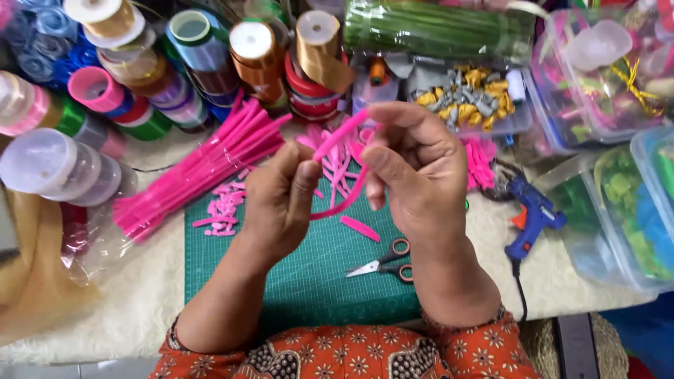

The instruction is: Organizing and trimming pink craft petals on a green cutting mat.

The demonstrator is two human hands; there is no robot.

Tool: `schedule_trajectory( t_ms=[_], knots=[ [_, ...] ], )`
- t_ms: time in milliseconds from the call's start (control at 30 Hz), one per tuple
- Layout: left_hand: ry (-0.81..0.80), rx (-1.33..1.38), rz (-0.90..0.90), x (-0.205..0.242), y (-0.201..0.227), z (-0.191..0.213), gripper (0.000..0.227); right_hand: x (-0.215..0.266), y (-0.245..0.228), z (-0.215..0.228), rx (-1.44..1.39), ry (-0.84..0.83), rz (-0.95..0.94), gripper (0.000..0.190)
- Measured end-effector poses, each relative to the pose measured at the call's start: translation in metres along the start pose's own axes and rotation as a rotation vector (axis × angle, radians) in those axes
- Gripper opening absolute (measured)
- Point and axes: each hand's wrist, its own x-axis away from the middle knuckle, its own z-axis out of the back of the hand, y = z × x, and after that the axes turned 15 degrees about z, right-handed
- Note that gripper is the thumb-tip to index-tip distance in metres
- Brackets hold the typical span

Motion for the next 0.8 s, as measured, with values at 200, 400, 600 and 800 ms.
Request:
schedule_trajectory(
  t_ms=[200, 400, 600, 800],
  knots=[
    [-0.009, 0.061, -0.038, -0.003, -0.009, -0.007, 0.031, -0.009, 0.002, 0.012, -0.090, 0.073, -0.057, 0.037],
    [0.003, 0.121, -0.006, 0.000, -0.020, -0.018, 0.027, -0.003, 0.021, 0.019, -0.052, 0.109, -0.034, 0.033],
    [-0.019, 0.119, -0.010, 0.001, -0.017, -0.017, 0.027, -0.001, 0.028, 0.028, -0.036, 0.149, -0.065, 0.018],
    [-0.165, 0.350, 0.083, -0.004, 0.008, 0.001, 0.032, -0.002, 0.029, 0.038, -0.045, 0.248, 0.032, 0.019]
  ],
)
